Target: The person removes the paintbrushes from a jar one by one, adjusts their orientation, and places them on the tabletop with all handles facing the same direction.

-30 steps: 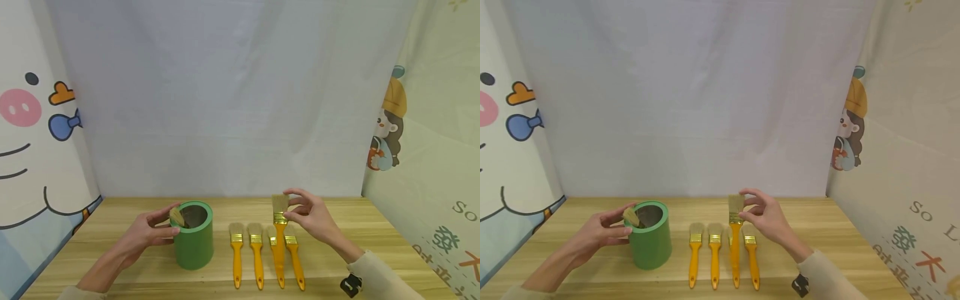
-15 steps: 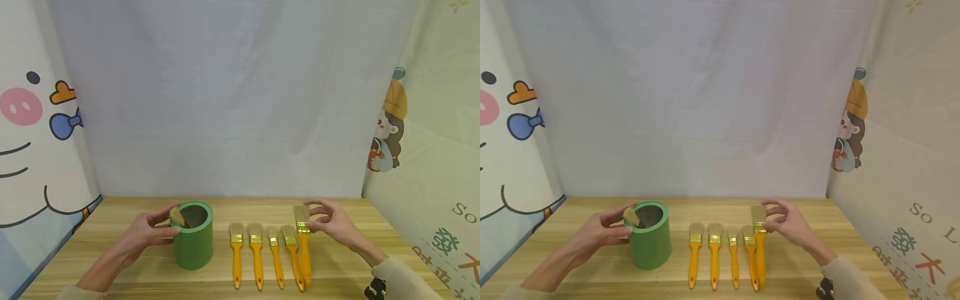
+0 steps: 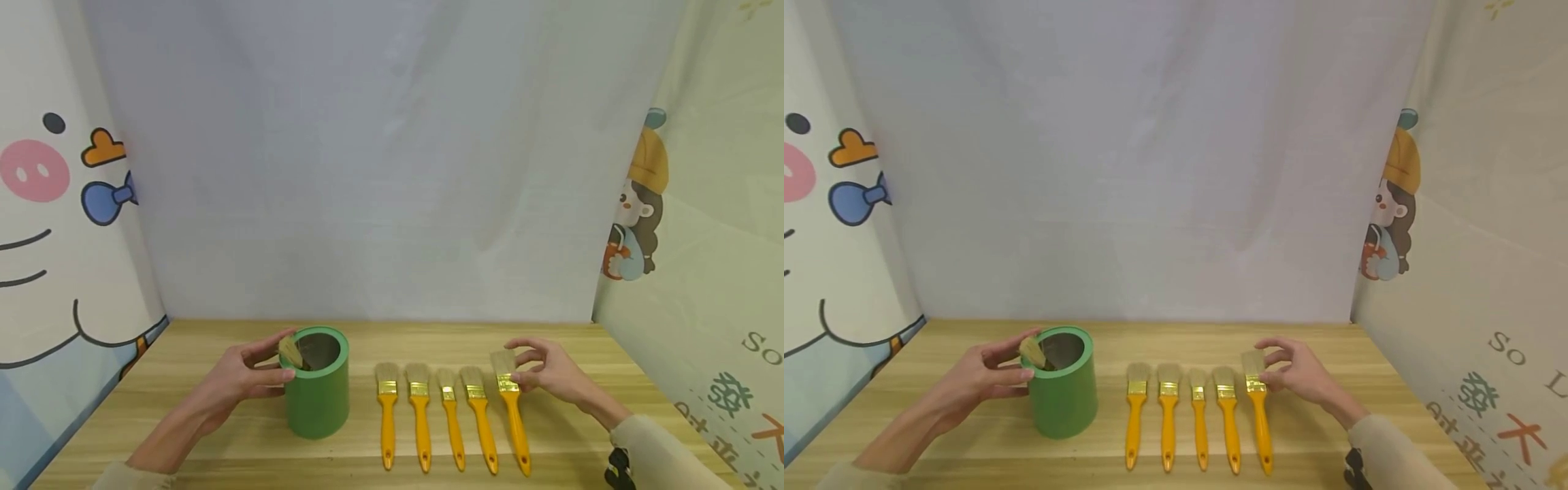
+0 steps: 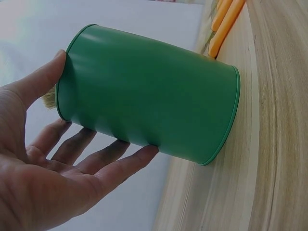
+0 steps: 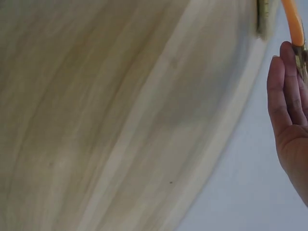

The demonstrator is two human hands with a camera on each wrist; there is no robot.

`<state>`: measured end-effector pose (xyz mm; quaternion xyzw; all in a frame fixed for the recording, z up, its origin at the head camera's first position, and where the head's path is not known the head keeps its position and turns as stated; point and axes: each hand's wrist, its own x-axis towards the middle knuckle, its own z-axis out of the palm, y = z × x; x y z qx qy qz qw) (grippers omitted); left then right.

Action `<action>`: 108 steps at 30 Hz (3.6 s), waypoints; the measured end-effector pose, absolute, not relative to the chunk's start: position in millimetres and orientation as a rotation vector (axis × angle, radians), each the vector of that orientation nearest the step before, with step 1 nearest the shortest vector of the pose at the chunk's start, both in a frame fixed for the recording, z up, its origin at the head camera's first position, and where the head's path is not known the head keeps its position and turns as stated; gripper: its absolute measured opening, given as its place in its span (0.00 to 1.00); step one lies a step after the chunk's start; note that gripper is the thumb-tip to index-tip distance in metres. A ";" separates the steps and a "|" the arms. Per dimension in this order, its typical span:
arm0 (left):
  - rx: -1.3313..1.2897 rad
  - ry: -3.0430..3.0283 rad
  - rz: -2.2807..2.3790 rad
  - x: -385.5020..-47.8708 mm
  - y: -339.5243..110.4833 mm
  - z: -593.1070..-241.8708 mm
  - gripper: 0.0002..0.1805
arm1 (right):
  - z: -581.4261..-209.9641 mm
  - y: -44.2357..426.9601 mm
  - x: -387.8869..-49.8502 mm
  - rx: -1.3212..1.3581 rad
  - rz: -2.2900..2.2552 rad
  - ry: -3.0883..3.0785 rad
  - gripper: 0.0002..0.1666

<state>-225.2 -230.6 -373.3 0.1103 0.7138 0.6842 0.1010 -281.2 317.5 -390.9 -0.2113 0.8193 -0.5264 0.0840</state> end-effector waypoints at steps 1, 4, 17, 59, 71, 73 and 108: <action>0.327 2.110 2.023 -225.4 -230.6 -373.0 0.46 | -392.7 318.7 -282.5 -0.630 -1.566 2.441 0.36; 0.326 2.112 2.019 -225.6 -231.1 -372.8 0.46 | -398.7 322.4 -285.6 -0.640 -1.550 2.437 0.35; 0.327 2.116 2.008 -225.2 -230.9 -372.0 0.46 | -422.2 329.8 -299.6 -0.663 -1.438 2.502 0.31; 0.345 2.105 2.029 -222.9 -232.2 -371.9 0.45 | -414.6 328.7 -297.4 -0.827 -1.355 2.724 0.23; 0.335 2.117 2.022 -222.2 -231.9 -371.5 0.46 | -391.5 282.0 -287.9 -0.980 -1.357 2.616 0.19; 0.333 2.120 2.017 -222.5 -232.0 -371.5 0.46 | -387.1 269.7 -286.2 -1.011 -1.353 2.594 0.18; 0.316 2.108 2.017 -220.8 -231.1 -369.9 0.46 | -309.8 52.0 -298.2 -1.423 -1.117 2.452 0.20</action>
